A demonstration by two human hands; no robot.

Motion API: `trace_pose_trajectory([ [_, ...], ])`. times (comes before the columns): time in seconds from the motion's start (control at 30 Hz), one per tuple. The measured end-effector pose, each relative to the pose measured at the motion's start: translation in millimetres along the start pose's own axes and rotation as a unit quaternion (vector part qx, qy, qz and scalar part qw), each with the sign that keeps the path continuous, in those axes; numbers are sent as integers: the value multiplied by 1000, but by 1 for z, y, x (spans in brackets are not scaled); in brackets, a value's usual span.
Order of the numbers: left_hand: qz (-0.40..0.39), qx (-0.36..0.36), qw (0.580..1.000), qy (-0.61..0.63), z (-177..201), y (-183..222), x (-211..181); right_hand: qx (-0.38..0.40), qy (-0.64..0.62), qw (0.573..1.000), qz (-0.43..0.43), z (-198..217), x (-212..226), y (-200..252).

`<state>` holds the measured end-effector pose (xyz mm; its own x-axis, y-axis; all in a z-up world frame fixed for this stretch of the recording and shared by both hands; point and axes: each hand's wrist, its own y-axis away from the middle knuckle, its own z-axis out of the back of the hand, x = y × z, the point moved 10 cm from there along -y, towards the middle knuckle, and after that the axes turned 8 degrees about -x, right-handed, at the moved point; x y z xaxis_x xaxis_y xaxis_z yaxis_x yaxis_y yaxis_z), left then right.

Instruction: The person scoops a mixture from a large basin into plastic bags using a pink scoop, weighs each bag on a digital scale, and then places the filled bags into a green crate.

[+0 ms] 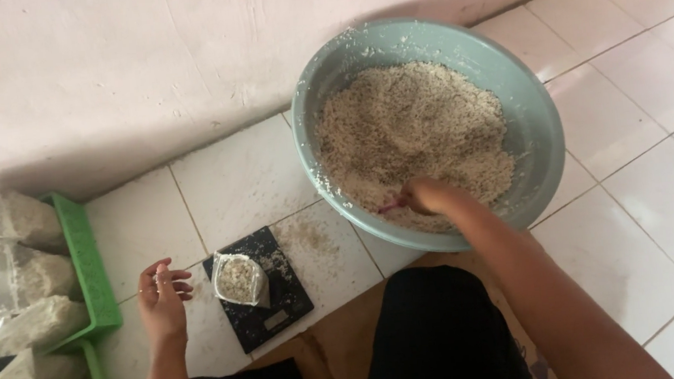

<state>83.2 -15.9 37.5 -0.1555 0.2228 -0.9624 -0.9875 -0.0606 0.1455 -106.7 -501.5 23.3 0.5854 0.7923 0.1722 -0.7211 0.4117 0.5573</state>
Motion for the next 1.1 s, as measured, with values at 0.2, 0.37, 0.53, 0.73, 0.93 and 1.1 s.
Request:
trace_pose_trajectory([
  [0.2,-24,-12,999,31,2,-6,6,-55,-63,995,-46,40,-14,40],
  [0.37,-43,-19,998,50,2,-5,6,-84,-156,982,-71,61,-24,81],
  [0.53,-60,-2,996,67,0,2,-5,-183,-161,969,-48,79,-24,100],
  [0.73,-156,81,975,139,-12,15,-30,-256,-157,952,53,110,-5,113],
  [0.93,-176,184,950,181,-27,38,-59,-306,-89,932,173,145,45,151],
  [1.1,-193,206,949,138,-25,53,-76,-237,-186,943,144,133,136,180],
])
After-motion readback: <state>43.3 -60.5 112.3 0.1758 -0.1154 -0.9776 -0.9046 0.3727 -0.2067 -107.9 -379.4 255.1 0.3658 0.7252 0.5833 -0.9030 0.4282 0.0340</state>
